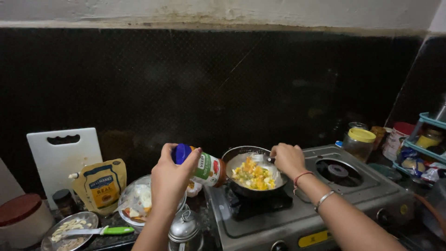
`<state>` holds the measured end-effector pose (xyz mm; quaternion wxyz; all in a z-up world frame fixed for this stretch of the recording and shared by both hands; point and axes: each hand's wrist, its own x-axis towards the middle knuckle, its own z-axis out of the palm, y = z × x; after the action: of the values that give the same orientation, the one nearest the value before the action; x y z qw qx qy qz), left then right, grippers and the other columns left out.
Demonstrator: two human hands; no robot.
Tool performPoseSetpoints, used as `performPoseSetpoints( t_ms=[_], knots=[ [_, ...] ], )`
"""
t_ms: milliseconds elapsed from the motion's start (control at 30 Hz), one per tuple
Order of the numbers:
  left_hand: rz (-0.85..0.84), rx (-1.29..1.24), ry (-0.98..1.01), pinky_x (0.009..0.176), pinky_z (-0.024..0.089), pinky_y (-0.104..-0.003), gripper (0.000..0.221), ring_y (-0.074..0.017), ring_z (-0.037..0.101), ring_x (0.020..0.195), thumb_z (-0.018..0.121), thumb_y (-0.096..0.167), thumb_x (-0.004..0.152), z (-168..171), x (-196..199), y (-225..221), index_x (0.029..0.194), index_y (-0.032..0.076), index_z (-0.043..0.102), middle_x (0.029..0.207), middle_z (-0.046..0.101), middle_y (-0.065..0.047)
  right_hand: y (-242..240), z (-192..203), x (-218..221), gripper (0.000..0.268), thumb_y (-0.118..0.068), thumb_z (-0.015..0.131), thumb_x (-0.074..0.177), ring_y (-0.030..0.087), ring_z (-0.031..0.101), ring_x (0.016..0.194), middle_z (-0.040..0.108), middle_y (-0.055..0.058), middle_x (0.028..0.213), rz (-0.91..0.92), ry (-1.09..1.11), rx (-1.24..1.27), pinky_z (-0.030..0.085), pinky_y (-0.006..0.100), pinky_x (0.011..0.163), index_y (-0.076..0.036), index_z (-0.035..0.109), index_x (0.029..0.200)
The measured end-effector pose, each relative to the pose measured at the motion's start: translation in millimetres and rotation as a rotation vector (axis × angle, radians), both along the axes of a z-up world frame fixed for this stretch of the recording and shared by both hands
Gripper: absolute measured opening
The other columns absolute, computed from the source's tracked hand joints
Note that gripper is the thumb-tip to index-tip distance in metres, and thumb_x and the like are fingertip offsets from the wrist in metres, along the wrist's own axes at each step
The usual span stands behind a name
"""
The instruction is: Prepare a pizza-style snack on a flatbread by cooking vegetables and spreading sauce.
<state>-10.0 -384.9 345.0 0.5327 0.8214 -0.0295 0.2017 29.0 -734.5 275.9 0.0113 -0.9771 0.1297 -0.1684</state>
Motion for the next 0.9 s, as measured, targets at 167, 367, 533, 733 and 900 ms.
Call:
performPoseSetpoints(
  t_ms=[167,367,533,733,900],
  knots=[
    [-0.034,-0.019,0.095,0.077,0.06,-0.04,0.067,-0.0292,0.079,0.086,0.075,0.057,0.074,5.4,-3.5,3.8,0.12,0.009,0.066,0.095,0.078,-0.02,-8.9,-39.0,27.3,0.022,-0.013,0.064,0.086,0.024,0.073,0.102,0.077,0.004,0.103,0.073,-0.063,-0.101,0.053,0.043,0.093,-0.023,0.08,0.099],
    [-0.013,0.01,0.084,0.079,0.059,-0.041,0.067,-0.0302,0.077,0.089,0.076,0.056,0.075,1.7,2.9,7.8,0.12,0.009,0.066,0.097,0.077,-0.02,-11.4,-6.7,27.7,0.021,-0.021,0.075,0.081,0.023,0.075,0.1,0.08,0.006,0.104,0.295,0.182,0.244,0.057,0.038,0.09,-0.02,0.08,0.102],
    [-0.031,0.013,0.094,0.08,0.059,-0.041,0.065,-0.0313,0.077,0.092,0.076,0.055,0.075,5.0,-2.8,7.6,0.119,0.008,0.066,0.098,0.077,-0.019,-14.5,27.3,16.4,0.024,-0.017,0.081,0.074,0.021,0.078,0.095,0.083,0.006,0.098,0.441,0.431,0.244,0.059,0.036,0.083,-0.018,0.08,0.097],
    [-0.023,0.011,0.074,0.079,0.058,-0.04,0.064,-0.0297,0.077,0.09,0.077,0.054,0.075,5.1,-3.1,7.4,0.119,0.008,0.066,0.096,0.076,-0.019,-30.9,23.2,26.2,0.013,-0.016,0.072,0.082,0.024,0.074,0.095,0.078,0.006,0.093,0.063,0.191,-0.061,0.058,0.038,0.085,-0.021,0.08,0.091],
    [-0.063,-0.027,0.115,0.074,0.061,-0.039,0.065,-0.0279,0.08,0.084,0.075,0.054,0.075,7.6,-5.5,11.7,0.12,0.007,0.065,0.092,0.078,-0.019,-36.3,10.7,27.4,0.017,-0.02,0.064,0.086,0.024,0.074,0.098,0.079,0.004,0.095,0.139,0.119,-0.419,0.053,0.042,0.089,-0.022,0.081,0.088]
  ],
)
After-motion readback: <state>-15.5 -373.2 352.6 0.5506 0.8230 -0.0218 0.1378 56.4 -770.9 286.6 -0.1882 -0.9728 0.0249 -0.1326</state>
